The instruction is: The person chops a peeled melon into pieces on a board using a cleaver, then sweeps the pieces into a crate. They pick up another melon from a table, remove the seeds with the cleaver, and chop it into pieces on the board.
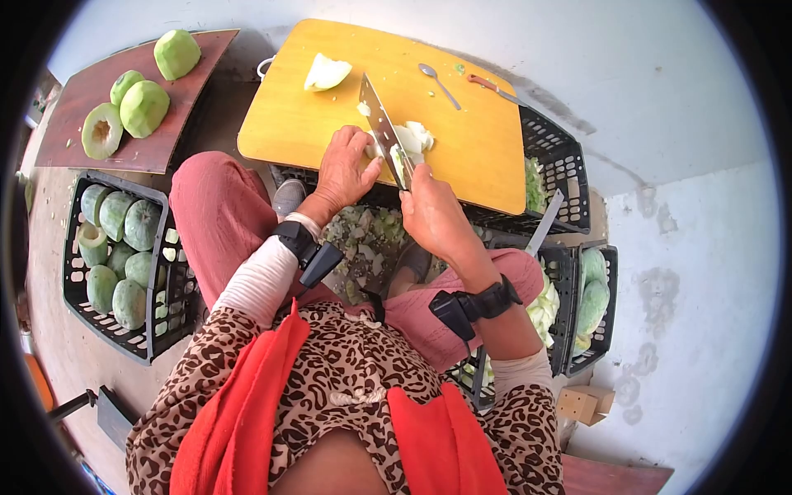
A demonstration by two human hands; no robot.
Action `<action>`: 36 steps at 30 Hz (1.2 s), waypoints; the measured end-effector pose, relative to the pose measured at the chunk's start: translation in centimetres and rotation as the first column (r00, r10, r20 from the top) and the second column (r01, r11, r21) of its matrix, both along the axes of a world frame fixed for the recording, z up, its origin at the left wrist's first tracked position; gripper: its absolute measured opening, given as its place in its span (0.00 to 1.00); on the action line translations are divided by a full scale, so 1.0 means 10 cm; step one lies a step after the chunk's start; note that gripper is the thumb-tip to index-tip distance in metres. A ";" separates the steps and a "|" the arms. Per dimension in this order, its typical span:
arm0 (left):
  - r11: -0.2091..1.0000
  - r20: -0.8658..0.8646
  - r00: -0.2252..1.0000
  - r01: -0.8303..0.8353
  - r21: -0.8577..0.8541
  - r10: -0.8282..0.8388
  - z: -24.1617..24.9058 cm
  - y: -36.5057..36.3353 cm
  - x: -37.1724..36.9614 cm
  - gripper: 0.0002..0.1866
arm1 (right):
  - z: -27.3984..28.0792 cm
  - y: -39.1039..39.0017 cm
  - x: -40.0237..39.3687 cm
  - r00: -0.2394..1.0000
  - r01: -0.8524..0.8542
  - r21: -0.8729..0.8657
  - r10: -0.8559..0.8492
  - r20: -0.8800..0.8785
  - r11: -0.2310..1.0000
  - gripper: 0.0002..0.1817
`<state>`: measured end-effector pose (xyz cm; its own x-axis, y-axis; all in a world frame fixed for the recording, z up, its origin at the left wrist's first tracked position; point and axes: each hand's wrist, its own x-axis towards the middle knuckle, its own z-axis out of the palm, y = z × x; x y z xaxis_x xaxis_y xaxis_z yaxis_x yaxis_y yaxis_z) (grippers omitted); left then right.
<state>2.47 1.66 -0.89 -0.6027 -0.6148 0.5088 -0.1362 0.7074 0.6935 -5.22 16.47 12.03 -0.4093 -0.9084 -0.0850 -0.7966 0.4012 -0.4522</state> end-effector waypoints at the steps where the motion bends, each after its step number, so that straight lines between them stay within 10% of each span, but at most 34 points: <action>1: 1.000 0.002 1.000 0.003 0.003 -0.003 0.00 0.00 0.00 0.16 | -0.01 -0.01 0.00 1.000 -0.006 -0.005 0.006 -0.001 1.000 0.13; 36: 0.999 0.031 0.999 -0.032 0.033 0.031 0.02 0.02 -0.01 0.17 | -0.06 -0.16 -0.07 0.995 0.099 -0.015 -0.099 -0.002 0.995 0.14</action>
